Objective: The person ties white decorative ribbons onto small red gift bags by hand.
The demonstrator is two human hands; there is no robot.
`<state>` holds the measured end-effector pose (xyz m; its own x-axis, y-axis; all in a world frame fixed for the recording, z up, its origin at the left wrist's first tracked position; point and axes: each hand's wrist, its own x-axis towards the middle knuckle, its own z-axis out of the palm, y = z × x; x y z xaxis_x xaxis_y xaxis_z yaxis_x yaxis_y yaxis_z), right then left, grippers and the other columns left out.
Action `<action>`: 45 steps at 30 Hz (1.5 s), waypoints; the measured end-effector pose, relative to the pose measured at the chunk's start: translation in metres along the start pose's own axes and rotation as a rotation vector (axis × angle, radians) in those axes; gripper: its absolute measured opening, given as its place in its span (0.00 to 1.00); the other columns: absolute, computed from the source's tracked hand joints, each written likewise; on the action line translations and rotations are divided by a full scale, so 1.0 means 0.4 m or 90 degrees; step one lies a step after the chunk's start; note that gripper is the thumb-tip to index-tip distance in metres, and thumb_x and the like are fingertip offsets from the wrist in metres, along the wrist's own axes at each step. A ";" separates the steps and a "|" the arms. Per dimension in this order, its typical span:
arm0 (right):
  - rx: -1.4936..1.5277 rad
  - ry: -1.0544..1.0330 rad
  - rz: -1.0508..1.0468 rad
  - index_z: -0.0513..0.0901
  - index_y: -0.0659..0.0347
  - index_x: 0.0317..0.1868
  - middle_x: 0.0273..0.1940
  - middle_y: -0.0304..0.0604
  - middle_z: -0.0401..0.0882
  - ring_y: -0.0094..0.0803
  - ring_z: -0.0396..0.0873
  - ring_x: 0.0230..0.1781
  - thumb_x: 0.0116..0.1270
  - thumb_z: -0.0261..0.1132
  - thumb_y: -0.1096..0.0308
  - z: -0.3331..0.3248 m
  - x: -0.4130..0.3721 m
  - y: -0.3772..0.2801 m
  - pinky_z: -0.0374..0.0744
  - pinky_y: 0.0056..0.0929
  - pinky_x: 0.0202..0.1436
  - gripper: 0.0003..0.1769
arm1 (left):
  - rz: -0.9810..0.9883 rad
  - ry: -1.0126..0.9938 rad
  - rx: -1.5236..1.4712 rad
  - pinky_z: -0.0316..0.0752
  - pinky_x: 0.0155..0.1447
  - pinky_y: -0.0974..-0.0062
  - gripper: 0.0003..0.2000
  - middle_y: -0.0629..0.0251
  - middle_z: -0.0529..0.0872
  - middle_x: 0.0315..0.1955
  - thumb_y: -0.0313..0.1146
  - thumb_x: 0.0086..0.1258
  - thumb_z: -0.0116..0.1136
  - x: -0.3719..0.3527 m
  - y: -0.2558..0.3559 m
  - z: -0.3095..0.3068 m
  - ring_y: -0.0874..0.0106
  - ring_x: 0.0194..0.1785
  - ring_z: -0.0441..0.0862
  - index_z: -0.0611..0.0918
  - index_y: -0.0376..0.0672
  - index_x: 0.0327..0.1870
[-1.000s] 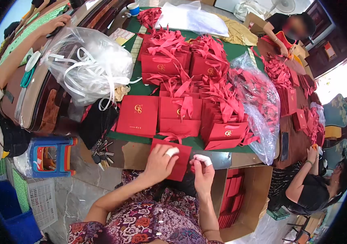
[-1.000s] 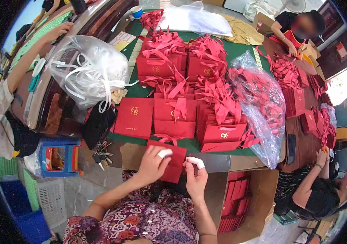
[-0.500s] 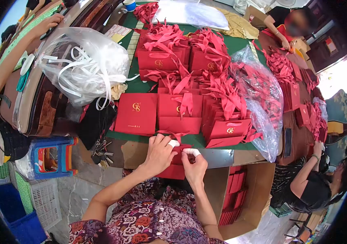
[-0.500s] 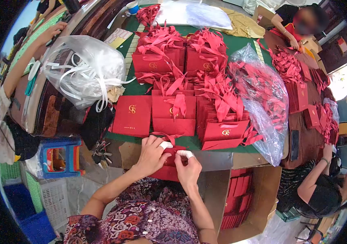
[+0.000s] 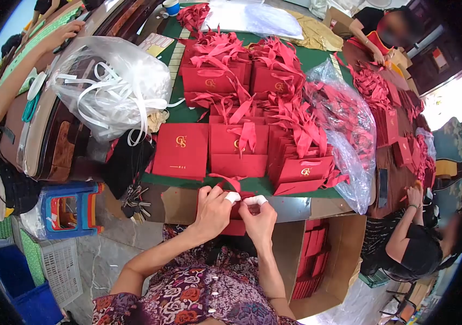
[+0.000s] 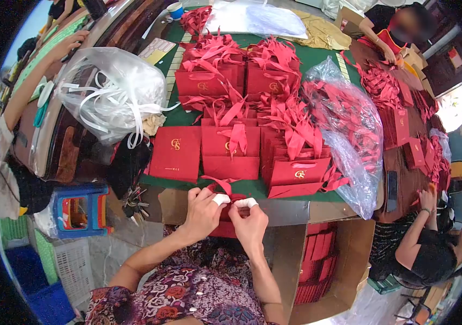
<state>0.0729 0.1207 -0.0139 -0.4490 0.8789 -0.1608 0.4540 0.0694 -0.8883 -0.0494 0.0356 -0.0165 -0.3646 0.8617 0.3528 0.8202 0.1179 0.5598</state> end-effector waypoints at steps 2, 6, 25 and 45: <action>-0.014 -0.011 0.004 0.85 0.66 0.37 0.30 0.49 0.88 0.33 0.88 0.31 0.60 0.71 0.69 -0.003 0.000 -0.001 0.83 0.31 0.39 0.08 | 0.000 -0.004 -0.006 0.62 0.54 0.62 0.07 0.66 0.85 0.34 0.28 0.64 0.63 -0.004 0.002 0.003 0.65 0.44 0.79 0.84 0.45 0.42; -0.095 -0.027 -0.023 0.85 0.66 0.37 0.30 0.48 0.88 0.32 0.88 0.31 0.62 0.71 0.70 -0.014 0.002 -0.022 0.84 0.30 0.39 0.08 | -0.025 0.011 -0.044 0.62 0.53 0.63 0.06 0.66 0.86 0.33 0.28 0.63 0.63 -0.005 0.013 0.008 0.65 0.42 0.79 0.84 0.45 0.41; -0.019 0.002 -0.125 0.86 0.64 0.44 0.37 0.49 0.85 0.37 0.85 0.33 0.67 0.69 0.72 -0.035 -0.016 -0.037 0.81 0.30 0.38 0.07 | -0.101 -0.049 -0.111 0.62 0.54 0.64 0.10 0.64 0.84 0.31 0.32 0.58 0.70 0.009 -0.007 -0.023 0.64 0.41 0.79 0.85 0.47 0.40; -0.116 -0.397 -0.244 0.90 0.58 0.40 0.29 0.43 0.76 0.37 0.79 0.29 0.63 0.69 0.63 -0.123 0.115 -0.024 0.75 0.35 0.35 0.10 | 0.159 0.058 0.022 0.62 0.51 0.65 0.08 0.76 0.85 0.31 0.34 0.56 0.71 -0.048 -0.008 0.008 0.72 0.39 0.77 0.86 0.50 0.36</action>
<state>0.0859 0.1837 0.0084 -0.9293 0.3504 -0.1166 0.2736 0.4410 -0.8548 -0.0435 0.0202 -0.0275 -0.1854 0.8184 0.5439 0.9037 -0.0754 0.4216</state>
